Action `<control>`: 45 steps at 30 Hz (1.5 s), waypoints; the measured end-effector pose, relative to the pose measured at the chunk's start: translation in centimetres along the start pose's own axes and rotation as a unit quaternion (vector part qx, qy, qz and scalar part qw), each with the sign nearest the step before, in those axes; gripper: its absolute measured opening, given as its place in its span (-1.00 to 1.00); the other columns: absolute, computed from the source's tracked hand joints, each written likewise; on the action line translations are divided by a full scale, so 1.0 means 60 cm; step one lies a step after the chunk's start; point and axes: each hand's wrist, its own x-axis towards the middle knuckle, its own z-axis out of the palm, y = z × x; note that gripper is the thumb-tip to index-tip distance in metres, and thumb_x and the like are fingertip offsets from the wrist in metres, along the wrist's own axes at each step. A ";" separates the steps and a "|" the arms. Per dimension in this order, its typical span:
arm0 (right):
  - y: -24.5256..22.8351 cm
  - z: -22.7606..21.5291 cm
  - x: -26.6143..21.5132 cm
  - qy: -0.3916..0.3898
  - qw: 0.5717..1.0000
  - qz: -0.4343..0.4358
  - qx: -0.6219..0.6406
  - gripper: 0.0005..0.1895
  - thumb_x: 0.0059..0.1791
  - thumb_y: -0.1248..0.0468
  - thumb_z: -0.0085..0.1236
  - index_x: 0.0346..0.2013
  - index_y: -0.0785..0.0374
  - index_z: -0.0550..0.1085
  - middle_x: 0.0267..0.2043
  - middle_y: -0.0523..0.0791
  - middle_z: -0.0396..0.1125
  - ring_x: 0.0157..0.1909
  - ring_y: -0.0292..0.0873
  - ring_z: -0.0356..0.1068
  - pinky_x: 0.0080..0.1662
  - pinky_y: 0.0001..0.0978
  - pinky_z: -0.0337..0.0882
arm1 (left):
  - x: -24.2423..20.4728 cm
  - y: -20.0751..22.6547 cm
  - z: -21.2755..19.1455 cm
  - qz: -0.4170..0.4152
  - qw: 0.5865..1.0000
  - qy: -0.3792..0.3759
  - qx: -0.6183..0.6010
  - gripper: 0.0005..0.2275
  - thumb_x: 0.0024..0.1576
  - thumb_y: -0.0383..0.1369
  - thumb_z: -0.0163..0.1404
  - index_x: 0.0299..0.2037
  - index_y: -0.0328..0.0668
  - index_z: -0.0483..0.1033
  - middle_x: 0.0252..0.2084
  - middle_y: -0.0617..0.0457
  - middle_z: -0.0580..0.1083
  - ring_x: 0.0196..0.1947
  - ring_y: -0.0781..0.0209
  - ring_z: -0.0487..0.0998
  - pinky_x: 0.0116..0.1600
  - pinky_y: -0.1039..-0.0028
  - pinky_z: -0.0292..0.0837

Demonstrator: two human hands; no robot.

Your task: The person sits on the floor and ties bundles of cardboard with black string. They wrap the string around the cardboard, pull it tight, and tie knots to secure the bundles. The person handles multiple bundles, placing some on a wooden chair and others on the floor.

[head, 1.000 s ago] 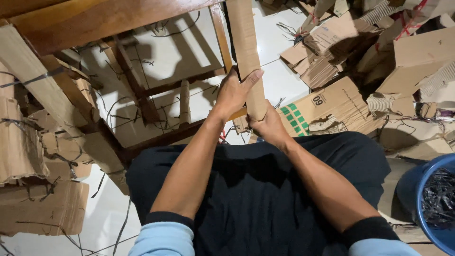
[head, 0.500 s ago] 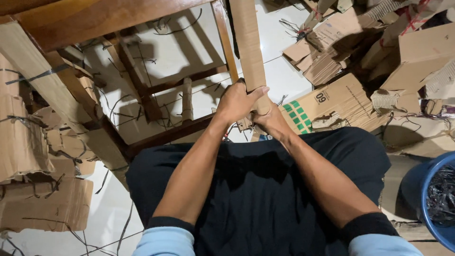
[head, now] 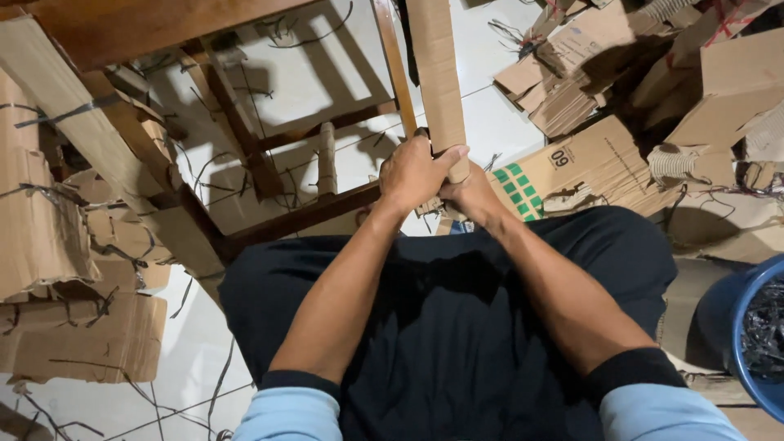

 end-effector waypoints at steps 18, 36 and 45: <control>-0.150 -0.023 -0.066 -0.134 0.985 0.046 -0.102 -0.10 -0.23 0.26 0.38 0.36 0.40 0.24 0.30 0.26 0.26 0.38 0.28 0.22 0.34 0.20 0.20 | 0.026 -0.030 0.023 0.010 0.995 0.073 -0.070 -0.26 0.12 0.07 0.03 0.34 -0.41 0.21 0.17 -0.34 0.47 0.23 -0.30 0.48 0.17 -0.13 0.44; -0.213 -0.115 -0.100 -0.032 0.969 -0.183 -0.164 -0.25 0.13 -0.08 -0.09 0.52 0.19 0.05 0.25 0.20 0.29 0.24 0.24 0.37 0.06 -0.10 0.30 | 0.053 -0.055 0.084 0.214 0.950 0.180 -0.136 -0.90 0.30 -0.36 -0.09 -0.18 -0.21 0.40 -0.39 -0.31 0.49 -0.30 -0.36 0.58 -0.26 0.09 0.45; -0.238 -0.141 -0.099 0.150 0.753 -0.483 -0.421 -0.34 0.01 0.49 -0.08 0.44 0.16 0.33 0.49 0.31 -0.16 0.48 0.50 -0.12 0.40 0.39 -0.08 | 0.069 -0.045 0.134 0.218 0.962 -0.006 -0.167 -0.80 0.24 -0.18 -0.09 -0.27 -0.13 0.37 -0.37 -0.24 0.49 -0.20 -0.34 0.55 -0.14 0.04 0.43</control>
